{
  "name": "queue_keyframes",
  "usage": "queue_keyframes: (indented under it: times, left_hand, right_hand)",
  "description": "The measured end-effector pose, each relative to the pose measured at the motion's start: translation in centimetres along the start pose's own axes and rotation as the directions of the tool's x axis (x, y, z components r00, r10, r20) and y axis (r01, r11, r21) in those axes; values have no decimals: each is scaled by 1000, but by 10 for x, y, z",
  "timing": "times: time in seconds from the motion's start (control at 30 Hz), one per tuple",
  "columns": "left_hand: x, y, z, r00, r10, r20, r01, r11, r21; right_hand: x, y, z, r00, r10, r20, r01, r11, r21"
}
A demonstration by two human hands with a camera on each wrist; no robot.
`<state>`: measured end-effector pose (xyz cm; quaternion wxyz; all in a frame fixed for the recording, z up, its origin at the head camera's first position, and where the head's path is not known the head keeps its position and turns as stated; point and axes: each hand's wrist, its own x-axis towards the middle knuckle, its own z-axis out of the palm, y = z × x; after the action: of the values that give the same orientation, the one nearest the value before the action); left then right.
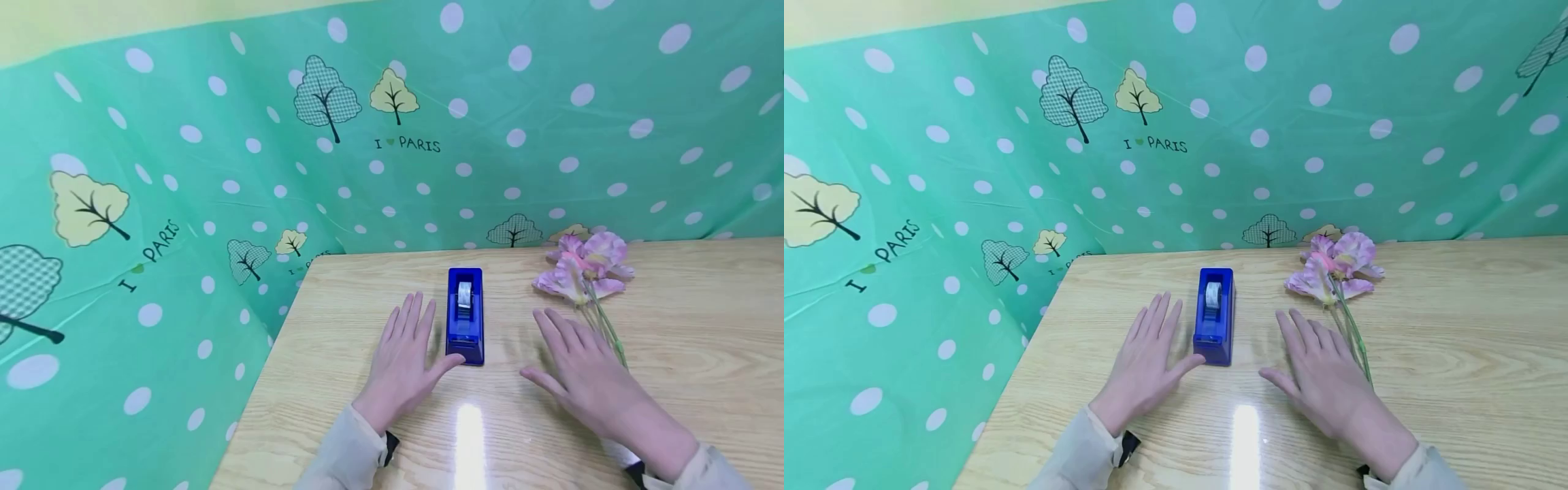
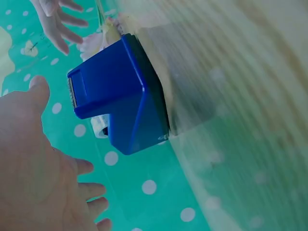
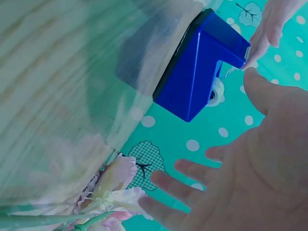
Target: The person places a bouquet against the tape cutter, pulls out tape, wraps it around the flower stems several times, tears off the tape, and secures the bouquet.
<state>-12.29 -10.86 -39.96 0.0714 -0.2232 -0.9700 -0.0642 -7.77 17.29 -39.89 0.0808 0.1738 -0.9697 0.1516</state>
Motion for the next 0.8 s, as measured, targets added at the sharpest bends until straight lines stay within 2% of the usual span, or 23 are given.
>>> queue_keyframes:
  times: [0.17, 0.33, 0.8]
  left_hand:
    - [10, 7, -4, 999, 29, -35, -28, 999, 31]
    - [22, 20, -9, 994, 76, -73, -76, 997, 4]
    - [42, 48, -16, 989, 146, -32, -143, 988, 64]
  right_hand:
    - [2, 4, -2, 1000, -9, -6, 9, 1000, 3]
    - [1, 6, -4, 1000, 6, -2, -6, 1000, 3]
    - [2, 16, -15, 999, 43, -26, -42, 999, 8]
